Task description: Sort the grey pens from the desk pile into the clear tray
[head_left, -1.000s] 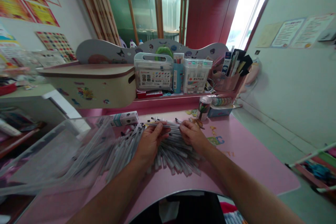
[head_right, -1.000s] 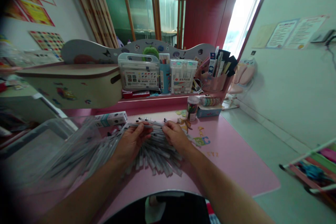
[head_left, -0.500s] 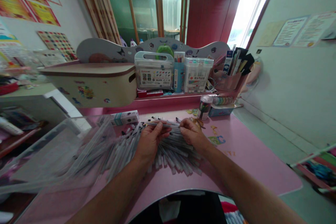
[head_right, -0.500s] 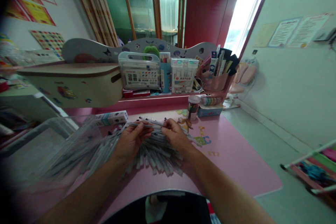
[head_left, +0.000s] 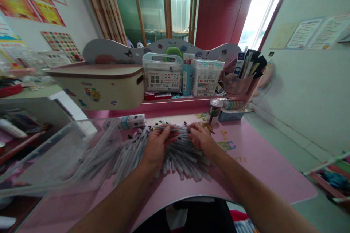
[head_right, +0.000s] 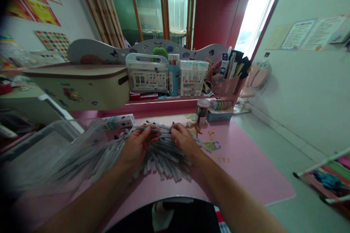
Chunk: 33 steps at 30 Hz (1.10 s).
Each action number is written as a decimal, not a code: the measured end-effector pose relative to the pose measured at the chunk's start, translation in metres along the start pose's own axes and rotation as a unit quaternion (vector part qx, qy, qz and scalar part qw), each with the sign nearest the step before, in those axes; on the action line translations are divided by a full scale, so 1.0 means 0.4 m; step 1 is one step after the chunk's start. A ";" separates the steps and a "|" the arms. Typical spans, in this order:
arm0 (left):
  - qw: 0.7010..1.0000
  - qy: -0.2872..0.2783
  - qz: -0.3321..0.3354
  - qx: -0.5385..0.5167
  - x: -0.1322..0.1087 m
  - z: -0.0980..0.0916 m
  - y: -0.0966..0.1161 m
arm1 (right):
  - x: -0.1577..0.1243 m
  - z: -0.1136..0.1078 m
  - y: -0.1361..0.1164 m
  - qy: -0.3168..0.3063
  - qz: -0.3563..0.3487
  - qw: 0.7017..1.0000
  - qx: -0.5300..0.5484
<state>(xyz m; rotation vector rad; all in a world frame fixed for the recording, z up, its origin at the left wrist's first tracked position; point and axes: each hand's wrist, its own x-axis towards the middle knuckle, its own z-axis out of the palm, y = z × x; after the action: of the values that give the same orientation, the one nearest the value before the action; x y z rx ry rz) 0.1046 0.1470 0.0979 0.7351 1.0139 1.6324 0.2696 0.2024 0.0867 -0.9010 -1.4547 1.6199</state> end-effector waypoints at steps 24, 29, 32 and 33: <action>1.000 0.016 0.023 0.013 -0.005 0.000 -0.015 | -0.002 0.003 0.007 -0.002 -0.056 0.993 -0.102; 0.999 0.029 0.024 0.007 -0.008 0.005 -0.018 | -0.005 0.004 0.002 0.020 -0.066 0.990 -0.124; 0.999 0.048 0.024 0.004 -0.004 0.007 -0.016 | -0.008 0.008 -0.007 0.041 -0.076 0.991 -0.104; 0.998 0.054 0.025 0.002 -0.003 0.007 -0.016 | -0.009 0.010 -0.010 0.040 -0.078 0.993 -0.080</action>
<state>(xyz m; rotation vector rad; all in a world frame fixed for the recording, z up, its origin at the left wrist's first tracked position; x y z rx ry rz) 0.1100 0.1472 0.0936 0.6852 1.0841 1.7282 0.2680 0.1976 0.0910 -0.9077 -1.5743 1.3536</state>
